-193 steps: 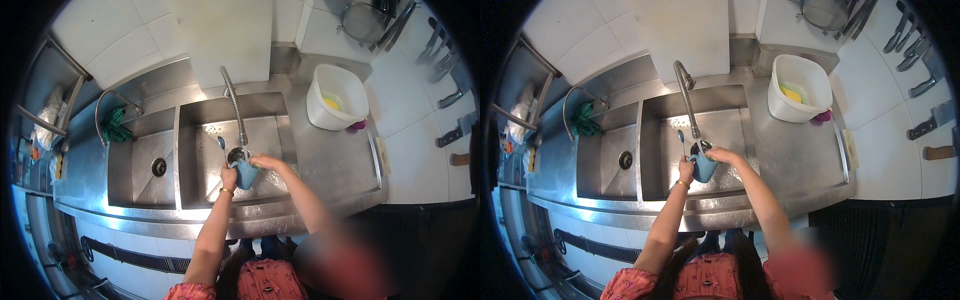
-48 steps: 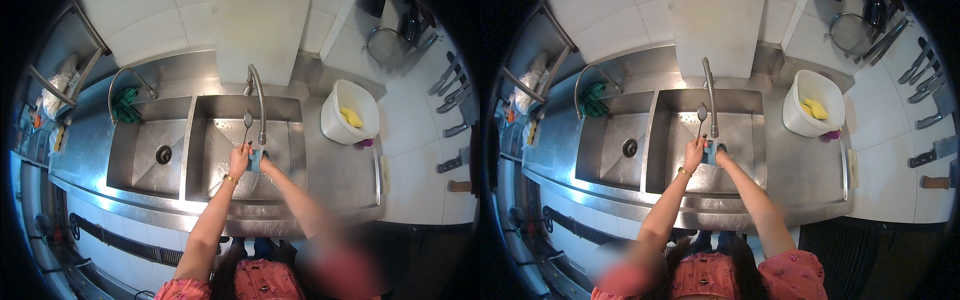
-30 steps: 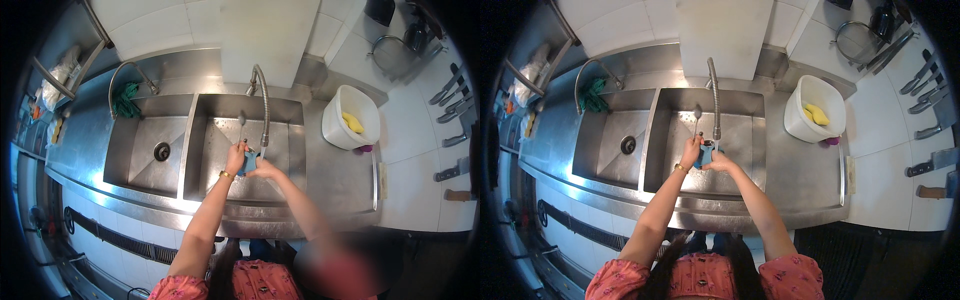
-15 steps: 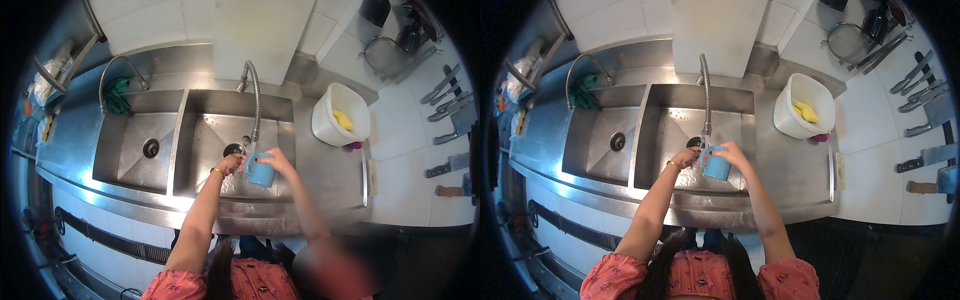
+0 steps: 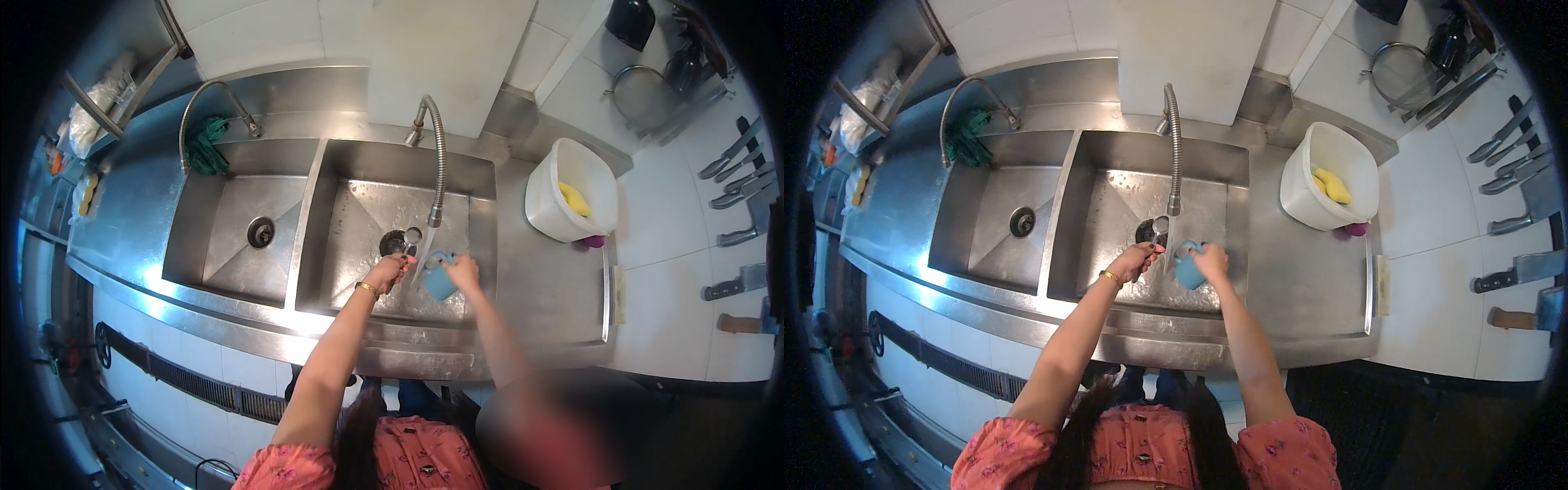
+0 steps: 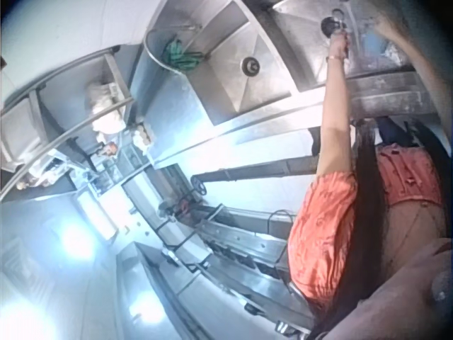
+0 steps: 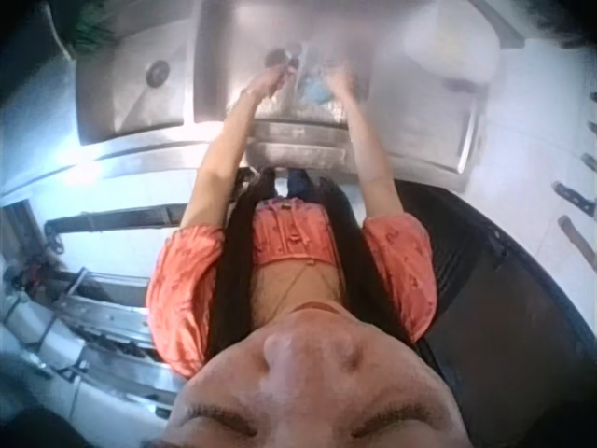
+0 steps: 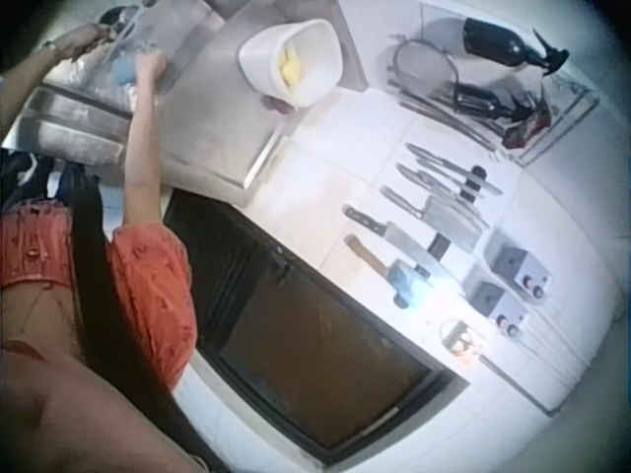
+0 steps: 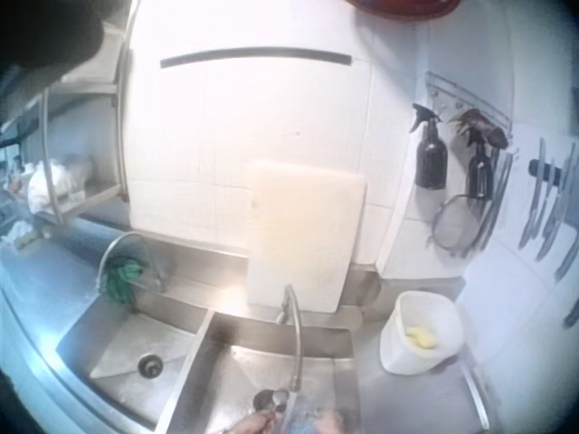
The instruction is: The person places small yellow dough pieces into a metal tray, then washes a blue mug and spoon at a sink. Later, the person places filling into yellow dough cups on a stainless steel table alongside another worker.
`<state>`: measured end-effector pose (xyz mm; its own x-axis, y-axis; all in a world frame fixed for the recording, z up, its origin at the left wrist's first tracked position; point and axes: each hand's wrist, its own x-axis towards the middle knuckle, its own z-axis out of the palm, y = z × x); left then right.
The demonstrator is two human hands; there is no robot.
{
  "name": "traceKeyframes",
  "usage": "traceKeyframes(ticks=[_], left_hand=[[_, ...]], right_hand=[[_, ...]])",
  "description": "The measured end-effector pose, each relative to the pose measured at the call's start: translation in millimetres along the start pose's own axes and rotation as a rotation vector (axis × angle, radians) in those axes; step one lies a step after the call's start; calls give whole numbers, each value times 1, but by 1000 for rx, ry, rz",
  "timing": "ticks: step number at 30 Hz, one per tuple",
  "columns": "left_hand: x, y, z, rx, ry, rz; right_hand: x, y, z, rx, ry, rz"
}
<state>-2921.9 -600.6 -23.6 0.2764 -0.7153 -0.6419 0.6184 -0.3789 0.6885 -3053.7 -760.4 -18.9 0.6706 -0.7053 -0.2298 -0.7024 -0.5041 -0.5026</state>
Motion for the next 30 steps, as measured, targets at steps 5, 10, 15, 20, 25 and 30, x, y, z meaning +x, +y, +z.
traceKeyframes(ticks=[5, 10, 15, 20, 25, 30], left_hand=[[-20, 9, 6, 125, 219, 101], [-29, 13, 4, 18, 142, -22], [-25, 13, 4, -642, -259, -282], [-26, 16, 21, -830, -351, -382], [-37, 12, 46, -222, 34, -115], [-35, 12, 47, -162, 110, -85]], right_hand=[[-20, 13, 57, -261, -62, -92], [-25, 17, 63, -362, -255, -92], [-4, -21, 47, 1002, -206, 225], [-3, -57, 44, 1493, -219, 242], [4, -65, 53, 677, 215, 128], [16, -72, 54, 475, 220, 266]])
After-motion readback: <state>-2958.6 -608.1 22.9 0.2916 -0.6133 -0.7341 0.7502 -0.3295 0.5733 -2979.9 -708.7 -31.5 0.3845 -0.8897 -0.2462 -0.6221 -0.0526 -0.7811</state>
